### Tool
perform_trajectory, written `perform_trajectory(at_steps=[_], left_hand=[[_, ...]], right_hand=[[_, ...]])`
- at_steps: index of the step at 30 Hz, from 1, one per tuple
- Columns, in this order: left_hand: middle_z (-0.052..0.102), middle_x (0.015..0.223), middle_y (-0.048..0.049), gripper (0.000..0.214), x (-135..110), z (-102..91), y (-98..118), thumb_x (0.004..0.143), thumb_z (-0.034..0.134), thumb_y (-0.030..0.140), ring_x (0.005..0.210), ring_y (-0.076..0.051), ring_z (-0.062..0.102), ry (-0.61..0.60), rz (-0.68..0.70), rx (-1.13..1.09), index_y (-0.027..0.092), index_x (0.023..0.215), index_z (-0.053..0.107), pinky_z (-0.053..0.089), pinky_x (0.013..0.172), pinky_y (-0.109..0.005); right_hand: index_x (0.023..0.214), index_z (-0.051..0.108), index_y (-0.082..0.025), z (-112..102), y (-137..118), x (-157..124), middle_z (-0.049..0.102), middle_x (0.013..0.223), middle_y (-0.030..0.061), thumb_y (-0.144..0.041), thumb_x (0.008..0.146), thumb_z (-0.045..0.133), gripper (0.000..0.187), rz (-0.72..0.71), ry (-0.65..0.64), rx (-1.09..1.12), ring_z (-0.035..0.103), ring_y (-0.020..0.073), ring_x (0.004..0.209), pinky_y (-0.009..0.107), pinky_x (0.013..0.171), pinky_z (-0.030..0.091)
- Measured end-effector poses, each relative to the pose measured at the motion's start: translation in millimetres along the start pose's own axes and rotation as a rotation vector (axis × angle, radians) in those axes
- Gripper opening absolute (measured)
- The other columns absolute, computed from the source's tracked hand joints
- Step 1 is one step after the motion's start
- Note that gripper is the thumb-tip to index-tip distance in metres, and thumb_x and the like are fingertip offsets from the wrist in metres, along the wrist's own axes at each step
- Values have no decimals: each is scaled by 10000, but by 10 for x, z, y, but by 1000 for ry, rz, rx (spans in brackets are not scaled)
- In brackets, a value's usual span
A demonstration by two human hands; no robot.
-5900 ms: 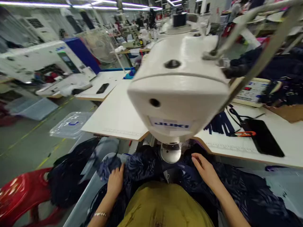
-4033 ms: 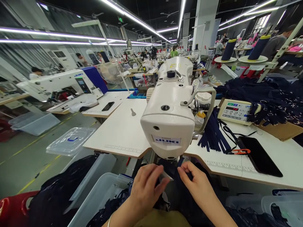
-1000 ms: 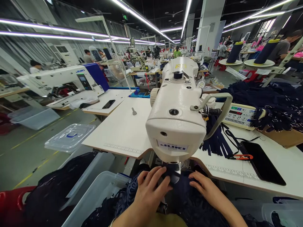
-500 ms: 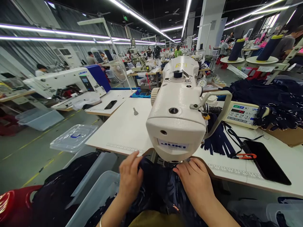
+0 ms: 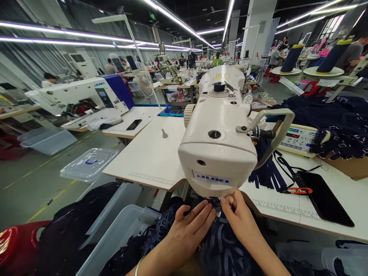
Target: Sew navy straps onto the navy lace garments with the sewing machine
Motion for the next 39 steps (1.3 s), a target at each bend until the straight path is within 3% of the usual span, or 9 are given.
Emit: perform_trajectory(at_steps=[9,19,24,27,31,35,39], left_hand=[[507,1431,-62,445,-14,37,-98,958,358,153,1378,-202,347,2,-93,-70,126,1373,516,228,1051,-347],[523,1412,-72,447,-17,33,-82,937,392,155,1388,-204,335,12,-102,-46,116,1361,528,232,1052,-336],[544,1387,-66,449,-15,59,-66,912,431,162,1375,-209,345,7,-114,-3,148,1344,551,270,1001,-325],[593,1322,-59,442,-3,39,-97,901,447,159,1310,-202,409,41,-157,-1,168,1325,572,298,943,-324],[650,1226,-49,421,25,-29,-137,900,413,98,1211,-184,482,119,-203,-39,179,1260,617,299,917,-331],[662,1181,-65,480,30,3,-154,842,417,35,1177,-214,515,136,-232,-35,180,1247,629,306,915,-344],[659,1181,-77,486,-1,64,-136,832,452,73,1173,-237,519,187,-238,-52,195,1271,618,310,915,-348]], right_hand=[[733,460,-257,-79,-192,74,570,794,72,-442,892,424,246,-128,107,-316,508,324,1033,401,755,445],[699,425,-279,-67,-231,83,568,671,24,-434,938,384,288,-184,125,-344,536,249,759,407,796,442],[840,520,-256,-57,-288,81,631,811,73,-389,932,407,197,-222,153,-345,545,285,870,426,803,433],[820,521,-239,-49,-308,77,631,821,103,-383,922,416,206,-223,165,-331,533,321,948,436,780,439],[806,516,-235,-70,-290,70,616,791,71,-395,949,400,243,-209,181,-334,566,268,872,373,732,469],[873,562,-220,-285,-80,175,638,815,41,-426,971,355,308,-168,211,-347,609,202,782,297,670,498],[919,597,-190,-894,373,439,659,810,27,-430,969,383,325,-47,305,-418,626,182,725,303,683,512]])
Point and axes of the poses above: each hand's wrist, its own x-axis towards the middle knuckle, its own z-axis out of the palm, y = z × x, the point moved 9 cm from there along x, towards the middle knuckle
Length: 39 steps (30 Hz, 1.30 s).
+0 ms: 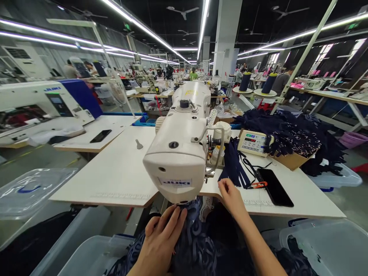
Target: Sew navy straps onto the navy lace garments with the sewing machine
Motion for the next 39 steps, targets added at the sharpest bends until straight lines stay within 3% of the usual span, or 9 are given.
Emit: perform_trajectory(at_steps=[7,16,19,24,28,30,34,37,39], left_hand=[[665,1174,-66,491,1,43,46,825,472,78,1146,-234,533,22,12,-2,192,1284,603,313,931,-365],[652,1197,-57,438,98,-14,111,840,521,105,1135,-224,553,-65,49,57,175,1267,586,345,961,-366],[645,1184,-97,318,90,-108,83,855,436,61,1173,-239,541,-1,41,21,144,1073,653,362,1011,-367],[601,1265,-136,304,31,-109,89,857,361,12,1292,-254,473,-73,157,-49,105,932,641,394,1062,-322],[569,1338,-131,168,-13,-137,108,930,458,123,1319,-260,459,-147,244,-24,145,977,617,395,1071,-343],[548,1371,-137,236,-9,-151,106,947,513,260,1314,-268,462,-234,241,-5,163,1151,583,412,1049,-372],[532,1392,-136,688,80,-152,90,904,519,563,1189,-279,540,-392,136,-37,111,1410,405,475,957,-398],[653,1175,-109,565,221,-125,112,896,550,576,1008,-248,605,-327,50,-102,104,1205,572,518,871,-367],[677,989,-68,294,291,-74,161,938,569,411,860,-207,622,-283,50,-123,129,993,630,541,769,-320]], right_hand=[[1100,620,-154,-440,1041,586,652,1082,59,-330,946,592,235,264,67,-306,646,189,929,398,825,536],[1162,599,-163,-275,1231,608,619,1172,77,-326,946,594,271,322,-4,-429,633,206,980,407,828,544],[1066,623,-150,-275,1214,604,646,1059,50,-321,936,606,215,323,-22,-379,637,179,900,380,799,536],[673,560,-189,-489,1015,577,572,668,50,-358,877,597,267,303,34,-171,547,186,621,329,590,427],[755,539,-232,-558,610,388,441,547,-21,-611,817,520,385,268,27,172,406,148,476,286,471,323],[832,521,-244,-473,277,214,402,567,-53,-705,813,440,469,227,-22,370,333,110,442,262,451,321],[931,554,-225,-55,-391,-224,463,613,-63,-627,739,686,464,278,-239,870,302,48,413,200,410,265],[932,560,-209,230,-725,-452,504,564,-62,-584,780,692,425,274,-383,939,381,60,413,196,431,321],[883,537,-212,309,-801,-492,485,557,-69,-590,806,661,405,219,-370,860,420,79,437,210,456,367]])
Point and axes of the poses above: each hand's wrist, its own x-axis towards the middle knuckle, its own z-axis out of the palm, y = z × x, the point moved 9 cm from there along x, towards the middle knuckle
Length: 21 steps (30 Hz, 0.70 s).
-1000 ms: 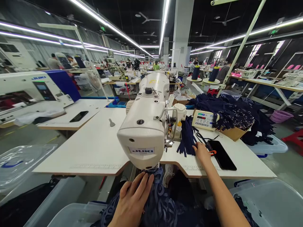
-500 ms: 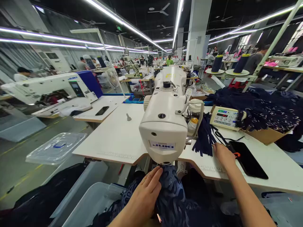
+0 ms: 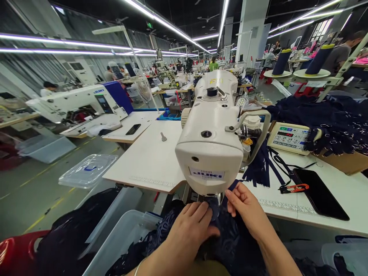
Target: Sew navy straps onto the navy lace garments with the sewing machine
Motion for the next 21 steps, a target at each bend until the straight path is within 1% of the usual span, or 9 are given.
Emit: perform_trajectory(at_steps=[1,3,5,7,10,14,17,19,21], left_hand=[[669,947,-57,190,26,27,31,952,556,310,818,-193,619,-3,25,-10,136,935,629,544,733,-300],[657,975,-66,149,33,60,93,963,486,178,830,-187,621,-38,100,-53,124,959,625,550,739,-284],[646,1060,-94,241,-8,22,108,986,383,136,906,-189,624,-44,153,-118,96,1059,610,551,809,-279],[635,1124,-119,329,-64,-72,61,1007,288,126,975,-188,622,23,158,-176,69,1123,591,543,869,-274],[630,1167,-142,367,-134,-135,20,1010,254,111,1075,-192,608,114,178,-218,40,1149,587,519,946,-276],[649,1173,-127,319,-143,-55,68,1003,331,100,1094,-181,614,121,219,-119,60,1176,596,526,952,-286],[653,1188,-106,278,-130,-31,81,999,397,123,1054,-174,624,104,216,-54,91,1177,608,540,926,-291],[649,1206,-107,297,-132,-35,86,1004,380,126,1048,-172,618,87,226,-52,85,1202,598,536,928,-287],[652,1201,-106,312,-140,-56,73,1008,355,120,1044,-168,619,98,225,-67,84,1205,594,531,937,-284]], right_hand=[[852,520,-217,8,5,6,470,566,-72,-598,807,651,406,-32,26,-50,433,89,454,217,463,379],[796,481,-229,-31,12,11,447,592,-71,-606,813,627,405,-95,103,-153,460,108,497,233,488,396],[773,454,-239,-71,22,-1,450,617,-60,-581,849,584,374,-135,159,-276,481,129,552,251,531,406],[778,449,-243,-88,31,-28,458,645,-51,-542,885,544,331,-159,188,-385,479,141,597,264,569,397],[770,437,-245,-64,66,-63,449,675,-46,-515,898,527,312,-157,182,-460,451,144,622,270,579,368],[731,395,-246,4,135,-66,385,663,-59,-512,892,541,343,-126,158,-396,411,138,618,267,577,348],[742,421,-238,51,222,-47,342,661,-68,-530,885,558,353,-63,131,-294,372,128,607,260,574,340],[776,474,-227,61,284,-38,363,667,-65,-548,875,574,351,-8,114,-207,372,126,617,261,590,347],[804,524,-213,54,346,-37,424,669,-55,-571,861,590,369,59,79,-105,400,126,631,266,615,367]])
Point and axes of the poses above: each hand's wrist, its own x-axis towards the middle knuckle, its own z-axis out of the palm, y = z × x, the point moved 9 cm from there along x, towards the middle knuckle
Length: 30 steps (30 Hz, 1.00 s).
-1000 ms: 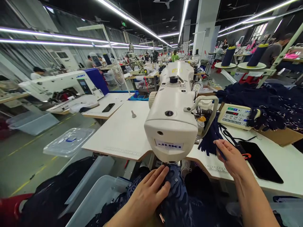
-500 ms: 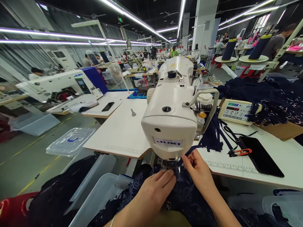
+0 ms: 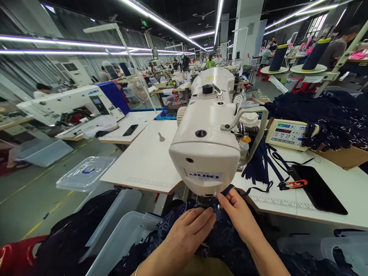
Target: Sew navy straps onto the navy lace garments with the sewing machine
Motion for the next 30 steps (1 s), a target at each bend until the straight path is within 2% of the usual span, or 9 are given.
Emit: perform_trajectory(at_steps=[5,8,11,15,20,26,30], left_hand=[[658,1166,-120,341,-66,51,-74,1017,296,126,1090,-178,615,26,-55,-119,69,1188,585,518,978,-295],[638,1191,-140,321,-124,109,-128,1001,319,97,1175,-183,575,29,-100,-205,53,1219,551,495,1018,-295],[634,1204,-140,302,-152,69,-168,1005,337,93,1200,-168,562,53,-127,-233,66,1225,542,499,1014,-282],[652,1209,-134,300,-100,-64,-72,1007,348,86,1169,-173,588,41,-7,-124,53,1204,573,522,976,-264],[676,1185,-98,249,-34,-126,17,973,470,89,1066,-163,632,48,97,21,57,1170,619,533,946,-257],[680,1177,-90,218,-32,-74,12,948,540,98,1038,-149,637,72,88,45,69,1142,636,540,928,-245],[678,1174,-99,225,-9,-17,-2,957,553,146,1053,-149,639,42,63,52,74,1158,624,549,926,-246]], right_hand=[[882,597,-202,-44,28,-13,595,721,-16,-528,812,691,346,75,-181,112,548,152,719,276,702,439],[834,622,-194,-169,-17,6,616,687,-10,-527,796,701,344,59,-120,54,553,145,653,270,656,452],[738,611,-195,-205,-68,16,612,642,-5,-560,796,671,375,45,-45,-81,506,133,571,261,566,427],[692,594,-204,-132,-138,6,605,638,4,-578,811,629,393,-42,3,-253,515,153,587,275,557,415],[629,459,-232,-130,-155,-34,496,592,-28,-622,766,641,452,-102,123,-281,492,154,577,279,560,422],[614,384,-240,-99,-121,-20,363,594,-56,-666,772,607,506,-78,71,-303,426,131,539,257,504,371],[606,399,-234,-126,-72,-1,369,595,-50,-641,791,606,492,-84,72,-316,431,134,551,256,510,379]])
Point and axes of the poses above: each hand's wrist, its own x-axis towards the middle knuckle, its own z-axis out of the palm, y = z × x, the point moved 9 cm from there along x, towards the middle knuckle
